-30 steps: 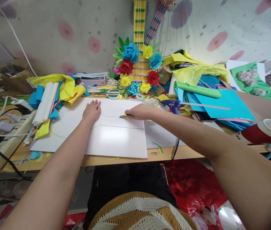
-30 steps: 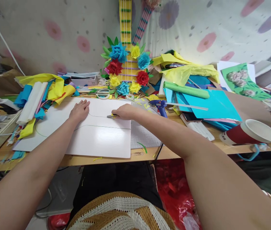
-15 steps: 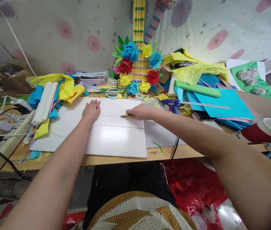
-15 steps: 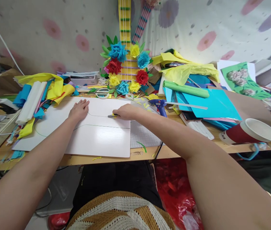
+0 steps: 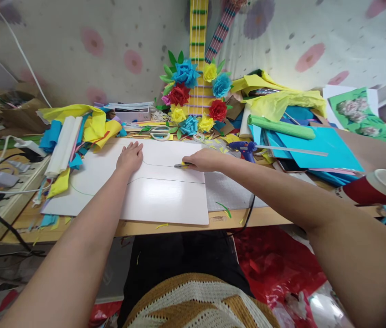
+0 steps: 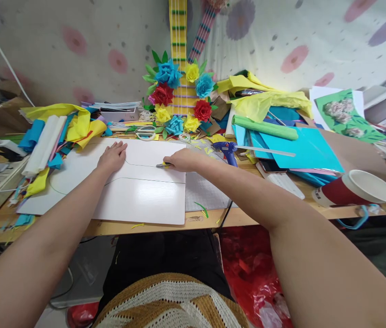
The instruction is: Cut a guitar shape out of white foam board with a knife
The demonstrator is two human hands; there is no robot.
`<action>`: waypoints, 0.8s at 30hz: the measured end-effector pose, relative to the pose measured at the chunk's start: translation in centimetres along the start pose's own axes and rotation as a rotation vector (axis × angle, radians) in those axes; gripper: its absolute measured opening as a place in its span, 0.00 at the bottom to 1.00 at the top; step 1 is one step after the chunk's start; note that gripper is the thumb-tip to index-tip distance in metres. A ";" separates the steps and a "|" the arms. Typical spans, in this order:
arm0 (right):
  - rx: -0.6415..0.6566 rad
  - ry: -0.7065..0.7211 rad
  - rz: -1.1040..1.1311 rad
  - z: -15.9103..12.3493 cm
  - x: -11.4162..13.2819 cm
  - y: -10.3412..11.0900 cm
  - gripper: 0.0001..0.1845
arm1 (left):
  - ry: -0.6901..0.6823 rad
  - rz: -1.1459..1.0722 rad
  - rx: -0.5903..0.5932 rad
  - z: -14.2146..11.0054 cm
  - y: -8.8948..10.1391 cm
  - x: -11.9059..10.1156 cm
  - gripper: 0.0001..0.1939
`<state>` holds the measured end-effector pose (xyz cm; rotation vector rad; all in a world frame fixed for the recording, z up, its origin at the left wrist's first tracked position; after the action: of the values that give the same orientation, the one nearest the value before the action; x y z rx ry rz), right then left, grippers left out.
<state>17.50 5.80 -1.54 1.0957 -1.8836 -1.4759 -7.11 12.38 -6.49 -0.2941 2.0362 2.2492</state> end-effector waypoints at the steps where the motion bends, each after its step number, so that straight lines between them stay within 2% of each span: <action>1: -0.002 0.001 -0.003 0.0 0.0 0.0 0.21 | 0.000 0.001 0.005 0.0 0.0 0.0 0.26; 24: 0.023 -0.013 -0.034 -0.9 -0.4 -0.4 0.19 | -0.004 0.021 -0.001 0.0 0.1 -0.1 0.26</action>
<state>18.56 5.59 -1.58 1.1365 -1.9039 -1.4866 -7.04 12.34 -6.43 -0.2686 2.0458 2.2611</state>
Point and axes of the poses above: each hand's wrist, its own z-axis towards the middle knuckle, its own y-axis out of the back of the hand, x = y × z, the point moved 5 cm from there along z, towards the middle knuckle, and after that the axes turned 10 degrees about y, right-handed, at the moved point
